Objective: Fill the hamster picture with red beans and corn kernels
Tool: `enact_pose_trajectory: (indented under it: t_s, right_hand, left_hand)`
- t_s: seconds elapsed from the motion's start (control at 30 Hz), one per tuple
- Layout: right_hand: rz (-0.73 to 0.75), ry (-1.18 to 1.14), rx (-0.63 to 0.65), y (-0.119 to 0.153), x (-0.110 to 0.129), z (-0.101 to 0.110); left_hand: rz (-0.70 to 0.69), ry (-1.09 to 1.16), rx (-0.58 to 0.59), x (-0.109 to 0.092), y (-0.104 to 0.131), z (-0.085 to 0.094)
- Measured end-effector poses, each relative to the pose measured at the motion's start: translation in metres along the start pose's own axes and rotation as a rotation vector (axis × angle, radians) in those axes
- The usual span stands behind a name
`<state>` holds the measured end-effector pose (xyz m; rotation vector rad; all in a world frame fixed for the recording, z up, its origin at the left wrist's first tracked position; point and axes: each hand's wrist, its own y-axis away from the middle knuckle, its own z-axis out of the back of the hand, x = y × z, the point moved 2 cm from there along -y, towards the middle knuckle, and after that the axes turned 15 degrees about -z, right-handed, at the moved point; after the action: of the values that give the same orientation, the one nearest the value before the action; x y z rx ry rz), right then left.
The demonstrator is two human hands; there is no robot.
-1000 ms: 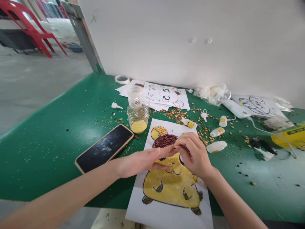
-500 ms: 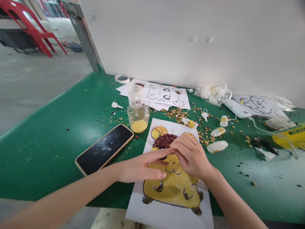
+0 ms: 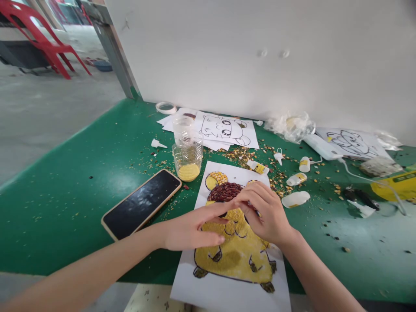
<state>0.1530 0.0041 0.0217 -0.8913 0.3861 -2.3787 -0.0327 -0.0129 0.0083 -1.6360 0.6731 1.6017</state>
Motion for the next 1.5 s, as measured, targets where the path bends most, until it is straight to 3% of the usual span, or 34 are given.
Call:
enact_pose_trajectory:
  t_s: [0.3,0.47,0.97,1.13,1.3,1.5]
  right_hand:
    - [0.037,0.053,0.104,-0.002,0.0,-0.009]
    - [0.009,0.129,0.143,-0.001,0.0,-0.015]
    - [-0.021,-0.013,-0.007,-0.002,-0.001,-0.004]
    - [-0.008,0.006,0.064,-0.003,-0.001,-0.007]
    - [0.033,0.09,0.146,-0.002,0.0,-0.012]
    - [0.0,0.106,0.085,-0.001,0.0,-0.012]
  left_hand:
    - [-0.088,-0.026,-0.009,-0.005,-0.003,-0.001]
    - [-0.057,-0.07,0.015,-0.003,-0.004,-0.001]
    - [-0.073,0.003,-0.026,-0.004,-0.004,0.001]
    - [-0.078,-0.207,0.012,-0.002,-0.002,0.002]
    - [-0.189,-0.458,0.04,0.002,-0.001,0.002]
    - [-0.239,-0.542,0.053,0.008,-0.001,0.0]
